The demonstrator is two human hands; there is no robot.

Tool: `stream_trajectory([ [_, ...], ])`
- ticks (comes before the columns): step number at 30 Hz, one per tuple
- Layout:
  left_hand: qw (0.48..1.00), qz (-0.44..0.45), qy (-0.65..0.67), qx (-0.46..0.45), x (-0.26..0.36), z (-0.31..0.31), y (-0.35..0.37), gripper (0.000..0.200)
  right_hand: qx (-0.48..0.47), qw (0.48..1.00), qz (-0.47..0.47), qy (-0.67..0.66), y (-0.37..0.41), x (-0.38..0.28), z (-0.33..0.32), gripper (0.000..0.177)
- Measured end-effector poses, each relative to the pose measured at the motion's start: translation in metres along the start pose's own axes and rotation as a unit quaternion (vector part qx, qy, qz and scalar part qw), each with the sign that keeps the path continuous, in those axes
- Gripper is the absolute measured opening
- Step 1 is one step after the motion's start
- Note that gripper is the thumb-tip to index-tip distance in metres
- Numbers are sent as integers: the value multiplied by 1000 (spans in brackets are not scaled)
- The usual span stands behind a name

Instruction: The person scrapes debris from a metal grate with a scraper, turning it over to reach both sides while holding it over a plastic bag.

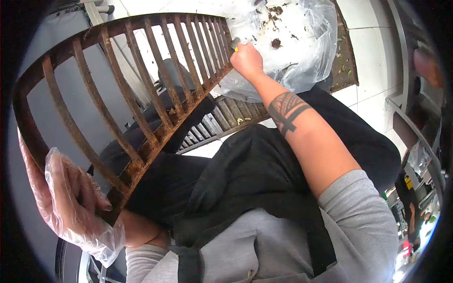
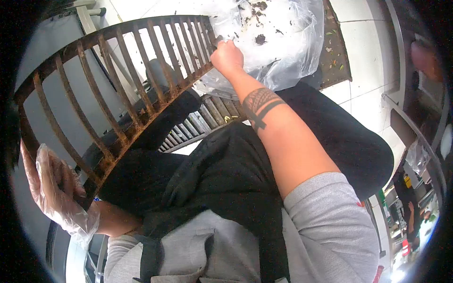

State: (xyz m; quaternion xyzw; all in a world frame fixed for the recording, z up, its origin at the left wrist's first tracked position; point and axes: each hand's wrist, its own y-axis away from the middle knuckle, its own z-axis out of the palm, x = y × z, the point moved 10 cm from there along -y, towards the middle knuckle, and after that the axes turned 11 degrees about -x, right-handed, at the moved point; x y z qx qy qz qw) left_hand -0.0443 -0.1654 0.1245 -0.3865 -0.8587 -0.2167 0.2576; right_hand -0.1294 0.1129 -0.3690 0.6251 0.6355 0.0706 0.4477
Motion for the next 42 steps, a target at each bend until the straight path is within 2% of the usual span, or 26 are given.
stream_trajectory([
  [1, 998, -37, 47, 16, -7, -2, 0, 50, 2, 1000, 1, 0, -5, -4, -5, 29],
  [5, 998, -42, 50, -3, -18, -3, -1, 50, 25, 999, -24, -10, -28, -19, -18, 29],
  [6, 996, 55, -73, 0, 4, -2, -1, 50, 52, 998, -42, -20, -31, -22, -23, 27],
  [7, 969, 151, -193, 2, 25, 4, 2, 49, 53, 997, -44, -20, -33, -21, -23, 27],
  [8, 970, 150, -192, 4, 19, 0, -4, 49, 66, 996, -56, -21, -33, -20, -23, 27],
  [10, 850, 399, -339, -48, 47, 27, 11, 56, 82, 994, -73, -21, -30, -13, -23, 27],
  [11, 850, 400, -339, -46, 54, 33, 15, 56, 57, 996, -64, 2, -21, -4, -14, 27],
  [12, 963, 231, -135, -34, 38, 18, 1, 56, 31, 998, -54, 24, -11, 0, -6, 27],
  [13, 996, 43, 80, -20, 1, 13, -3, 57, 32, 998, -54, 24, -2, 1, -2, 27],
  [14, 994, -73, 66, -41, -13, 7, 0, 50, 38, 998, -48, 22, 10, 5, 0, 26],
  [15, 994, -77, 68, -43, -15, 7, 1, 50, 43, 998, -41, 22, 19, 9, 1, 26],
  [18, 996, -65, -8, 54, -11, -8, 8, 52, 79, 996, -41, -1, -9, -5, -15, 25],
  [22, 997, -39, -65, 20, -12, -11, 4, 52, 79, 994, -75, 13, -53, -29, -37, 26],
  [23, 998, -68, -12, 5, -13, -5, 0, 50, 84, 993, -79, 13, -51, -30, -41, 26],
  [25, 995, -92, 41, -12, -17, -2, -3, 49, 16, 999, -40, 23, -37, -14, -22, 31],
  [27, 967, 31, 205, -150, -5, 19, -1, 51, 27, 999, -46, 13, -18, -5, -10, 29],
  [28, 997, 11, 40, -64, -14, 2, -5, 55, 38, 998, -48, 8, -11, -1, -7, 28],
  [29, 997, 5, 38, -69, -18, 7, -5, 55, 47, 998, -51, 3, -5, 4, -2, 27],
  [31, 998, 47, 21, 27, -9, -1, -3, 62, 62, 997, -38, 3, -22, -9, -17, 27],
  [32, 997, 11, 35, 71, 11, 13, 4, 62, 67, 997, -46, -7, -41, -20, -27, 27],
  [35, 997, 27, -51, 46, 23, 21, 7, 61, 75, 994, -67, -48, -60, -24, -31, 26],
  [36, 1000, -24, 10, -1, 9, 17, -2, 59, 79, 991, -76, -73, -65, -24, -38, 25],
  [37, 1000, -17, 16, 5, 9, 12, -3, 59, 87, 990, -82, -71, -65, -23, -43, 25],
  [39, 995, -19, 96, -22, -1, 17, -2, 54, 56, 995, -29, -74, -42, -9, -30, 25],
  [40, 999, 37, -12, -10, -6, 8, -3, 56, 57, 998, -25, -24, -31, -9, -25, 27],
  [42, 1000, 8, 3, 16, 12, 22, 3, 58, 47, 998, -23, -17, -31, -12, -27, 27],
])
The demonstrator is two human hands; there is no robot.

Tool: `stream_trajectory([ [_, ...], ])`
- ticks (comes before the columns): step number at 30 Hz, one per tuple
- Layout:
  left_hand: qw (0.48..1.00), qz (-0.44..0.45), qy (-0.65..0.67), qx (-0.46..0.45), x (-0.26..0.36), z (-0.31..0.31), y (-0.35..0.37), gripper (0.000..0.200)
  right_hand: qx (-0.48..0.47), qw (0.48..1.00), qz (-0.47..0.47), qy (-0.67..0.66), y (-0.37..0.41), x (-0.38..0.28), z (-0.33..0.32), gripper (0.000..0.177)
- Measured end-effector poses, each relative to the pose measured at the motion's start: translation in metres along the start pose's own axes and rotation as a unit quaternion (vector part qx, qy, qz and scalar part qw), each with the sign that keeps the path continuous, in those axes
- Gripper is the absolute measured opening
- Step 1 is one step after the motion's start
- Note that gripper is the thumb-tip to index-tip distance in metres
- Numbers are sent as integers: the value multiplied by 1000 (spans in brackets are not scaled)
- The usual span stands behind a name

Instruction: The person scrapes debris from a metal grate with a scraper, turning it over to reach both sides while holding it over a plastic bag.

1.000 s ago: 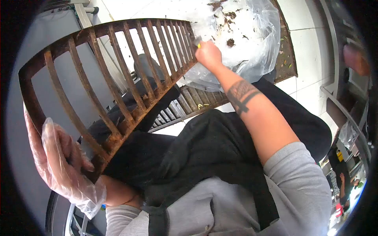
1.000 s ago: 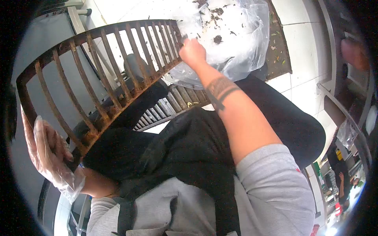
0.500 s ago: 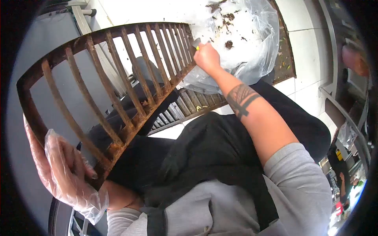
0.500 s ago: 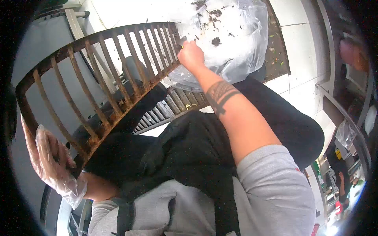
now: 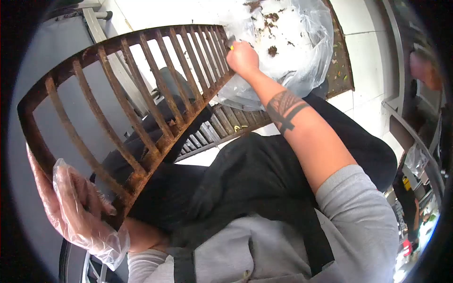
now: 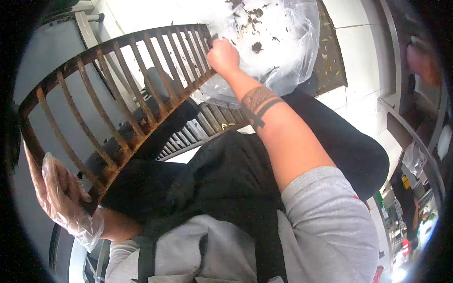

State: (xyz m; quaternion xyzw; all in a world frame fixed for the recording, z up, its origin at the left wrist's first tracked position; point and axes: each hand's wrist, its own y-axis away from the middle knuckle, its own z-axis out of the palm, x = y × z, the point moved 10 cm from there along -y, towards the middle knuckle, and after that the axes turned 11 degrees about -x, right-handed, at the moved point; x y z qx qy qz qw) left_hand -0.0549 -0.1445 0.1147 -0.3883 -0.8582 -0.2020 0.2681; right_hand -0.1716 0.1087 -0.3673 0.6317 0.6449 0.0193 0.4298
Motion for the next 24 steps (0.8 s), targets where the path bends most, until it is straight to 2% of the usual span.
stream_trajectory([
  [1, 999, -24, 16, 34, 3, 1, 4, 61, -4, 1000, -6, 6, -4, -6, -2, 27],
  [2, 999, -15, 27, 39, 2, 0, 5, 61, 81, 996, -42, 3, -23, -7, -3, 27],
  [3, 999, -13, 27, 41, -2, -5, 5, 61, 84, 996, -44, 3, -38, -10, -6, 27],
  [5, 999, 22, 9, -35, -4, -5, 2, 57, 94, 989, -10, -112, -54, -1, -11, 25],
  [6, 999, 26, 11, -33, -6, -9, -1, 57, 75, 970, 26, -230, -55, 15, -5, 27],
  [7, 998, -1, 43, -49, -14, -7, -6, 57, 82, 970, 20, -229, -56, 18, -10, 27],
  [8, 995, -29, 74, -67, -23, -5, -9, 56, 56, 883, 85, -459, -45, 38, 6, 30],
  [9, 995, -29, 74, -67, -28, -7, -10, 56, 24, 737, 147, -659, -26, 47, 31, 35],
  [10, 994, -28, 84, -62, -33, -10, -10, 55, 24, 737, 149, -659, -13, 49, 30, 35],
  [12, 993, -29, 96, -59, -40, -6, -9, 54, 27, 846, 170, -504, 9, 59, 11, 37],
  [13, 999, 32, 36, -7, -29, -11, -10, 56, 28, 847, 170, -503, 14, 62, 10, 37],
  [14, 994, 95, -25, 47, -13, -16, -7, 59, 94, 910, 109, -389, 16, 63, -6, 34],
  [15, 994, 97, -26, 46, -4, -12, -6, 59, 157, 950, 47, -266, 25, 50, -25, 33],
  [16, 995, 40, 90, 21, -4, -1, -4, 59, 158, 949, 48, -269, 30, 53, -27, 33],
  [17, 979, -16, 204, -4, -10, 8, -2, 59, 118, 973, 41, -193, 36, 42, -33, 33],
  [18, 956, -4, 280, -89, -14, 18, -9, 55, 78, 990, 33, -116, 36, 36, -33, 34],
  [19, 956, -1, 278, -91, -19, 15, -8, 55, 80, 989, 33, -120, 38, 39, -40, 34],
  [21, 936, 4, 337, -101, -13, 24, -9, 52, -50, 997, -25, -52, 36, 29, -28, 36],
  [22, 934, -9, 344, -96, -16, 23, -9, 52, -47, 997, -24, -53, 39, 32, -34, 36],
  [24, 937, -16, 335, -92, -14, 22, -8, 52, -163, 975, 31, -147, 54, 35, -37, 37],
])
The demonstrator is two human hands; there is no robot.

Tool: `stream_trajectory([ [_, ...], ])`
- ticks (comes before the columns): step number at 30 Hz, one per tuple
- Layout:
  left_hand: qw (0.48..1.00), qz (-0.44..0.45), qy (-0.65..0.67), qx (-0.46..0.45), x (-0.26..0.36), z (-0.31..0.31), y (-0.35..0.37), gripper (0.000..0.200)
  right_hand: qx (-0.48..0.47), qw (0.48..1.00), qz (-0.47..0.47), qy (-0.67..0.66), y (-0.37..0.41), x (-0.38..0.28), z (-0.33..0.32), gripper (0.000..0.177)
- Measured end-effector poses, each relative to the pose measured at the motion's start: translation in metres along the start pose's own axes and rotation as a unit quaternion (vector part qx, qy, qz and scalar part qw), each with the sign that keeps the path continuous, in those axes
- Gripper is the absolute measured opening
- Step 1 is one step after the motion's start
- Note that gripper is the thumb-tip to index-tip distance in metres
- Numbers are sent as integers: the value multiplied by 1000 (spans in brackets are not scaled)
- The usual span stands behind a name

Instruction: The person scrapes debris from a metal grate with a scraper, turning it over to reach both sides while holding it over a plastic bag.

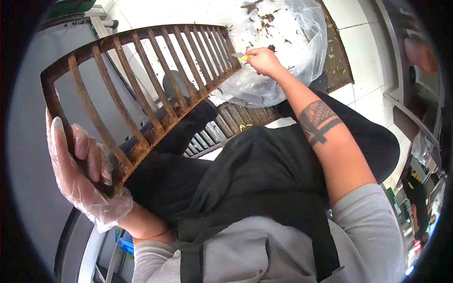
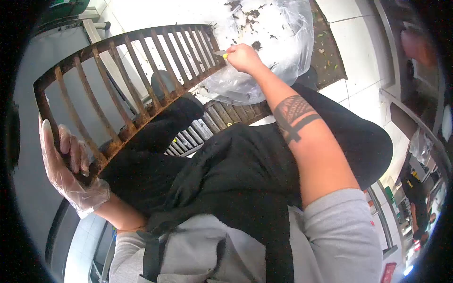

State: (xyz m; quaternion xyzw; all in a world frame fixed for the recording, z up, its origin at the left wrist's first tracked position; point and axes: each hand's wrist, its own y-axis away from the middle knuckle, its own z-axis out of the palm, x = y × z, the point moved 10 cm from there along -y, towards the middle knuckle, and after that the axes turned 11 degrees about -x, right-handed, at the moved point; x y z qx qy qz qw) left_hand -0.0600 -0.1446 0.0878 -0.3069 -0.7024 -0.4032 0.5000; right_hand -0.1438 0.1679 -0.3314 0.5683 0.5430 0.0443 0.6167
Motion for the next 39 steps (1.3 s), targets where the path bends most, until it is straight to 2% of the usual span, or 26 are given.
stream_trajectory([
  [1, 1000, -7, -7, 8, 0, -1, 0, 52, 3, 1000, -2, 1, 8, -1, -5, 37],
  [3, 1000, -2, -8, 8, 0, 0, -3, 50, -24, 993, -81, 77, 20, -17, -6, 37],
  [4, 1000, 2, -9, 9, 0, -1, -3, 49, -23, 993, -83, 79, 24, -17, -8, 37],
  [6, 1000, 5, -14, 4, 2, 0, -1, 49, -97, 980, -137, 103, 34, -32, 8, 36],
  [9, 1000, 6, -20, -9, 3, 2, -2, 49, -105, 970, -130, 175, 48, -44, 18, 36],
  [11, 1000, 6, -18, -18, 2, 4, -4, 49, -76, 973, -139, 167, 61, -54, 27, 32],
  [13, 1000, 13, 4, -21, 1, 4, -3, 49, -9, 945, -99, 313, 66, -55, 32, 26],
  [14, 1000, 14, 4, -22, 0, 3, -4, 49, -5, 938, -74, 338, 71, -59, 30, 25],
  [18, 999, 32, 15, -34, -2, 0, -4, 50, 31, 934, -78, 348, 68, -67, 8, 28],
  [20, 998, 36, 23, -46, -3, -2, -5, 51, 45, 920, -242, 304, 68, -89, 5, 35],
  [21, 998, 37, 22, -46, -3, -2, -5, 51, 46, 920, -242, 303, 64, -88, 4, 35],
  [23, 999, 29, 19, -28, -3, -3, -8, 53, -17, 923, -224, 313, 51, -84, 14, 40],
  [27, 998, 46, 7, -35, -1, 5, -9, 54, -31, 918, -220, 328, 45, -96, 13, 36],
  [29, 997, 54, -42, 45, 3, -1, -3, 56, -23, 875, -215, 434, 42, -109, 18, 31],
  [32, 996, 75, -46, 26, 3, -1, 0, 57, 29, 847, -236, 476, 40, -112, 29, 32],
  [36, 991, 71, -96, 66, 6, 0, 4, 58, 56, 862, -272, 424, 49, -94, 25, 36],
  [38, 991, 73, -79, 84, 8, 1, 8, 59, 21, 916, -219, 334, 40, -63, 25, 39],
  [39, 991, 74, -80, 83, 10, 5, 9, 59, 22, 917, -220, 333, 35, -53, 27, 39],
])
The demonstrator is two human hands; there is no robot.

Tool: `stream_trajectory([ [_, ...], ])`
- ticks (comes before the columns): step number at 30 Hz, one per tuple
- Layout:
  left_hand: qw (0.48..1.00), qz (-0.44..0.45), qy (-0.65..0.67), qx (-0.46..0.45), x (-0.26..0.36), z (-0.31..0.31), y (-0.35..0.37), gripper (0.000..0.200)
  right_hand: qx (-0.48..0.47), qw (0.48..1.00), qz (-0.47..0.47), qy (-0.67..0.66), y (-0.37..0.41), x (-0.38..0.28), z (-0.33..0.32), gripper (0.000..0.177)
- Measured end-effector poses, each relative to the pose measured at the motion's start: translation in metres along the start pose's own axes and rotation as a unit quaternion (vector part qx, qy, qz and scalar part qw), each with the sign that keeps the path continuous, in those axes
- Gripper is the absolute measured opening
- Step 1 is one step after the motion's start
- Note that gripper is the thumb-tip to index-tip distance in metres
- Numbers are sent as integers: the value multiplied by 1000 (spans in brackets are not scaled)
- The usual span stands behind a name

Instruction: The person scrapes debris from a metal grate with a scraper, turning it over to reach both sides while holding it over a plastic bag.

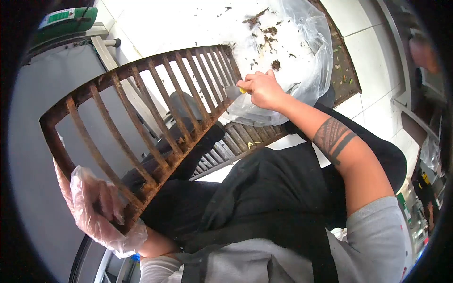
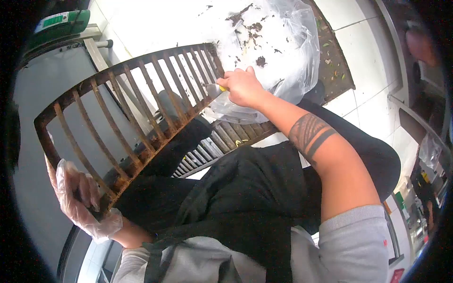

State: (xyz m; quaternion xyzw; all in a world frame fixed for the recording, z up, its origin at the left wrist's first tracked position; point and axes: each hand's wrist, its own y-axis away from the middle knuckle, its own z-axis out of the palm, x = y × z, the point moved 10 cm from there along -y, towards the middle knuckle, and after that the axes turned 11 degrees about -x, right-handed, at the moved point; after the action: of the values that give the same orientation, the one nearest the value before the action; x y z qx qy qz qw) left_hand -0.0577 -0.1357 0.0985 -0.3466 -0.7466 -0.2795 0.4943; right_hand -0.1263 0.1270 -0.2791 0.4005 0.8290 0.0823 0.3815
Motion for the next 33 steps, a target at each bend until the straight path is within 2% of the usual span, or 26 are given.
stream_trajectory([
  [2, 999, 4, -2, -32, 4, 9, 2, 59, 4, 995, -27, -99, -6, 16, 14, 38],
  [3, 999, 5, -4, -32, 5, 8, 3, 59, 4, 995, -29, -100, -8, 22, 20, 38],
  [5, 998, 1, 46, -35, 1, 5, 4, 59, -28, 974, -26, -223, -12, 33, 34, 39],
  [9, 995, -1, 67, -76, 2, 9, 2, 60, -46, 973, -31, -226, -13, 34, 37, 39],
  [12, 998, -20, 39, -45, 6, 15, 3, 60, -73, 976, -16, -204, -14, 36, 48, 41],
  [14, 997, -41, -32, 51, 12, 12, 7, 61, -34, 945, -68, -317, -9, 28, 56, 43],
  [15, 997, -41, -31, 52, 12, 11, 7, 61, -27, 946, -58, -317, -4, 28, 58, 44],
  [20, 999, -30, -9, -20, -3, -2, -1, 59, -48, 954, -35, -293, 3, 30, 31, 41],
  [25, 999, -40, -5, -24, -6, -4, -6, 61, -42, 968, -64, -238, 6, -4, -24, 41],
  [27, 999, -37, 1, -16, -7, -6, -6, 61, -26, 995, -86, -43, 8, -30, -39, 37],
  [30, 999, -43, 3, -23, -11, -7, -5, 61, -34, 998, -53, 28, 5, -43, -34, 34],
  [31, 999, -32, 10, -31, -9, -5, -4, 60, -36, 998, -54, 25, 5, -43, -31, 34],
  [33, 999, -21, 17, -38, -4, -1, -3, 59, -58, 998, -14, -17, 2, -33, -24, 44],
])
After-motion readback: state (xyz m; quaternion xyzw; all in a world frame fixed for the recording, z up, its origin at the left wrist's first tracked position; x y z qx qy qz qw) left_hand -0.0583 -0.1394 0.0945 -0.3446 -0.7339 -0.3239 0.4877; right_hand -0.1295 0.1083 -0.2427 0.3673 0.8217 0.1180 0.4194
